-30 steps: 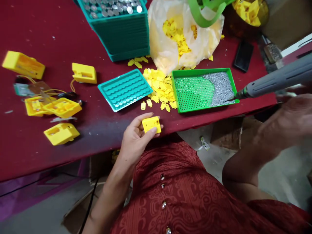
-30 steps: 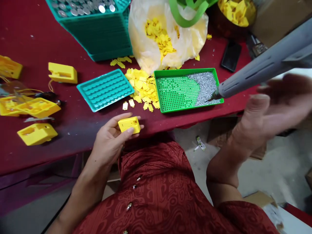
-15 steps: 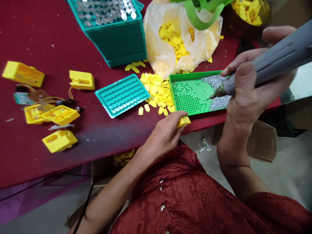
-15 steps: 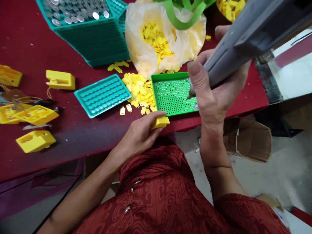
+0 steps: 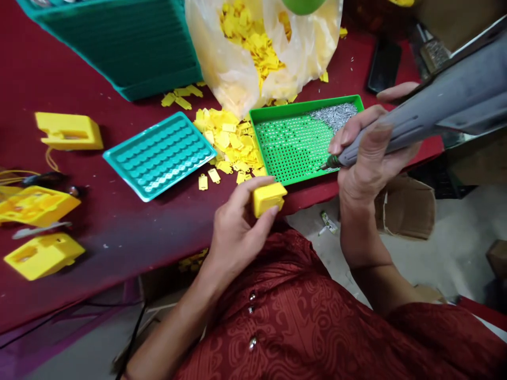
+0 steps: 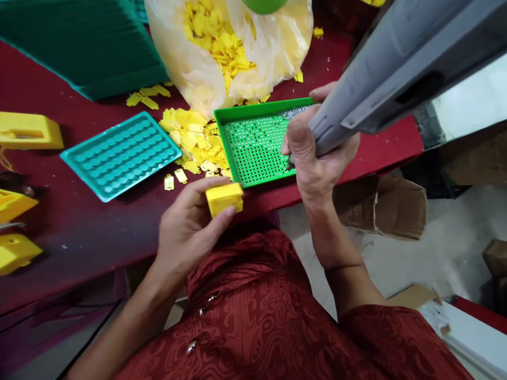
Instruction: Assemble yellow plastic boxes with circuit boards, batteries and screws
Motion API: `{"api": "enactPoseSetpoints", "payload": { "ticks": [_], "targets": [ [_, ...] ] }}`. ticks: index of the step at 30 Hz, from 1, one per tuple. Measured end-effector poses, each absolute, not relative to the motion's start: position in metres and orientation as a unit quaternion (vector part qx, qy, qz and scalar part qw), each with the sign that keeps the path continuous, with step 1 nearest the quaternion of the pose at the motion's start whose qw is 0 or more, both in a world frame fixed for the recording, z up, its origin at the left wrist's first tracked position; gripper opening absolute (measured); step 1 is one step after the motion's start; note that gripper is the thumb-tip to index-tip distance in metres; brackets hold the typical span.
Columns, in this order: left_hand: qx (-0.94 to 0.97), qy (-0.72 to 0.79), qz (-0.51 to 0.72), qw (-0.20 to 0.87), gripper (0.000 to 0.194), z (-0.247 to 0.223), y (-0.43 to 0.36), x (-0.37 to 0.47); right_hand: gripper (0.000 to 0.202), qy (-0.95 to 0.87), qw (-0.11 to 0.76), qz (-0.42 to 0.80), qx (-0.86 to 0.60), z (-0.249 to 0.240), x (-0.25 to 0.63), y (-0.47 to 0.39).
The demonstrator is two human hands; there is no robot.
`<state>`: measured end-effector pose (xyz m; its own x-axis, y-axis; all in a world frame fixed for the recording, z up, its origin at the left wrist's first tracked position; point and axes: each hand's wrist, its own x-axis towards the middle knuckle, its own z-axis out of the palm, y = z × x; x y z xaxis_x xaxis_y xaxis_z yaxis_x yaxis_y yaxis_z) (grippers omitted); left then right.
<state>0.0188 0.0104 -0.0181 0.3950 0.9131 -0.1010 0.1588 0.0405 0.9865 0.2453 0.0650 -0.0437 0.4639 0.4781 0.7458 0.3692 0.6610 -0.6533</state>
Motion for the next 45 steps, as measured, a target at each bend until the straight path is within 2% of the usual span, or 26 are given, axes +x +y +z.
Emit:
{"api": "enactPoseSetpoints", "payload": {
  "ticks": [4,9,17,28,32,35,38,40,45],
  "targets": [
    [0.430,0.485,0.337,0.683,0.052,-0.022,0.012,0.006,0.055,-0.490,0.742,0.073,-0.452,-0.055,0.242,0.066],
    [0.348,0.505,0.347,0.709,0.054,-0.024,0.017,-0.002,0.045,-0.497,0.743,0.091,-0.440,-0.051,0.236,0.057],
    [0.346,0.509,0.345,0.709,0.051,-0.022,0.017,-0.002,0.059,-0.468,0.740,0.064,-0.479,-0.063,0.242,0.066],
    [0.363,0.517,0.329,0.702,0.050,-0.020,0.017,-0.001,0.031,-0.496,0.766,0.123,-0.390,-0.045,0.236,0.055],
    [0.402,0.511,0.305,0.696,0.045,-0.017,0.020,0.005,0.035,-0.475,0.786,0.140,-0.370,-0.022,0.228,0.055],
    [0.523,0.492,0.271,0.641,0.040,-0.007,0.034,0.015,0.037,-0.462,0.793,0.171,-0.359,0.003,0.217,0.059],
    [0.702,0.471,0.216,0.490,0.029,0.010,0.054,0.028,0.036,-0.474,0.793,0.177,-0.338,0.024,0.205,0.064],
    [0.783,0.455,0.162,0.391,0.029,0.023,0.064,0.037,0.036,-0.478,0.787,0.190,-0.340,0.033,0.199,0.066],
    [0.864,0.443,0.049,0.233,0.029,0.041,0.071,0.055,0.042,-0.462,0.784,0.231,-0.345,0.043,0.192,0.063]
  ]
}}
